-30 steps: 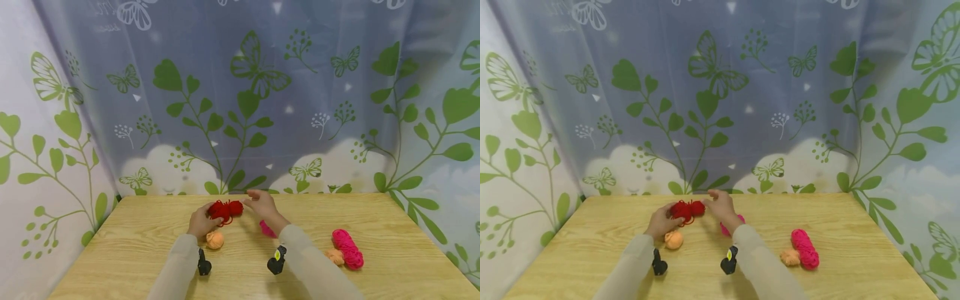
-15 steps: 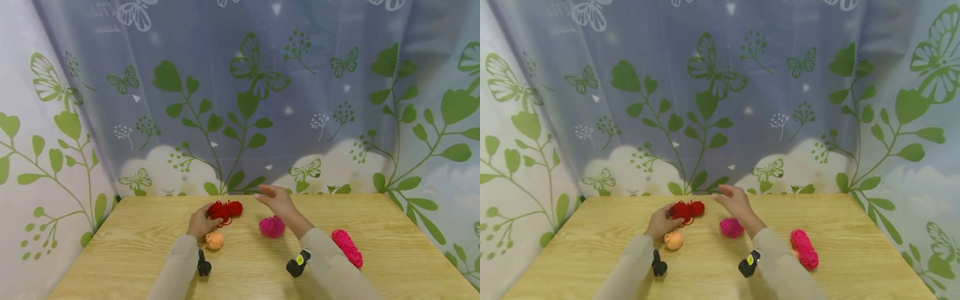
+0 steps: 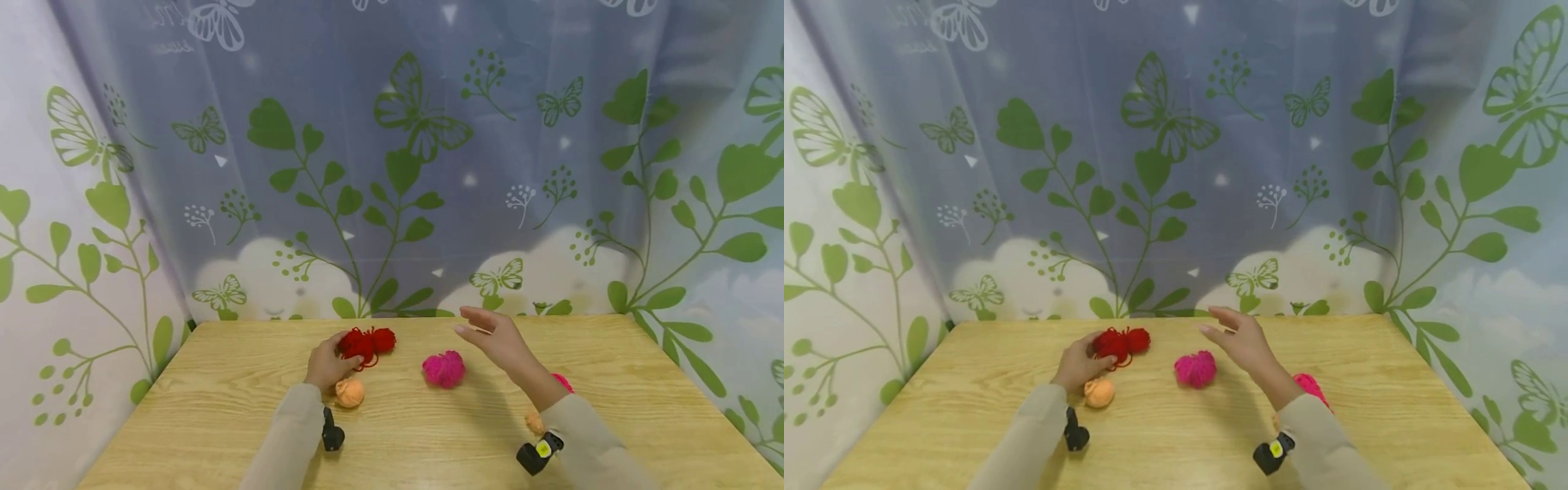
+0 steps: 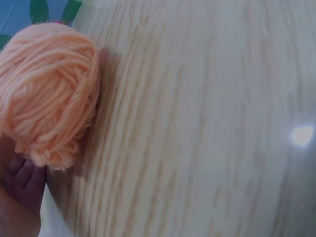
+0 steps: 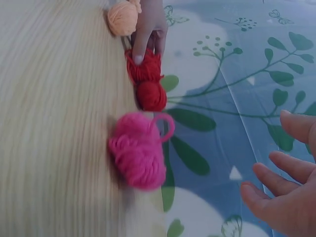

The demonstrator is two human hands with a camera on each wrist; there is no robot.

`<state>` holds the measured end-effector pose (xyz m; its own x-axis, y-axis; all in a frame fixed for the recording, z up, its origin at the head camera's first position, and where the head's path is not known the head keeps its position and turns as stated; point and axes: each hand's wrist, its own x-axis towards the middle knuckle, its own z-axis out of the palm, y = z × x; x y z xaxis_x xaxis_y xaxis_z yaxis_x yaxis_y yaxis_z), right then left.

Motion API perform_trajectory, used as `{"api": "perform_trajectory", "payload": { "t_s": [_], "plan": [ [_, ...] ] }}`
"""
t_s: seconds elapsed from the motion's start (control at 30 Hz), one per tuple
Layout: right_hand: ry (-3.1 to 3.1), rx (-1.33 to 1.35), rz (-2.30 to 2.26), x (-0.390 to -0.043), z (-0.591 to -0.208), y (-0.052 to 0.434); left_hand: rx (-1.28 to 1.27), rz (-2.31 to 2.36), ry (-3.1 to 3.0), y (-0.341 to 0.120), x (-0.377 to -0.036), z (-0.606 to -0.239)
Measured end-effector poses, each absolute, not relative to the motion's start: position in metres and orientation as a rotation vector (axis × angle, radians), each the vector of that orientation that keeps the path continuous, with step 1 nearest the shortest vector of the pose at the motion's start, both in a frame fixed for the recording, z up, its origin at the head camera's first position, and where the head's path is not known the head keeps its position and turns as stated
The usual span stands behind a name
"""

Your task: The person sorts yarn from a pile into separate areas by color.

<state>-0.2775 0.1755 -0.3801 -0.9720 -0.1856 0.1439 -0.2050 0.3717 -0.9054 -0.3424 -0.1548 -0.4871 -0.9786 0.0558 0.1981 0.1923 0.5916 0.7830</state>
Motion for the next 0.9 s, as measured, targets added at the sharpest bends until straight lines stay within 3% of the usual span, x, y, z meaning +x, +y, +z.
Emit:
{"api": "perform_trajectory", "payload": {
  "t_s": [0.9],
  "plan": [
    [-2.634, 0.152, 1.339, -0.213, -0.429, 0.287, -0.203, -1.309, -2.673, -0.154, -0.34, -0.484]
  ]
}}
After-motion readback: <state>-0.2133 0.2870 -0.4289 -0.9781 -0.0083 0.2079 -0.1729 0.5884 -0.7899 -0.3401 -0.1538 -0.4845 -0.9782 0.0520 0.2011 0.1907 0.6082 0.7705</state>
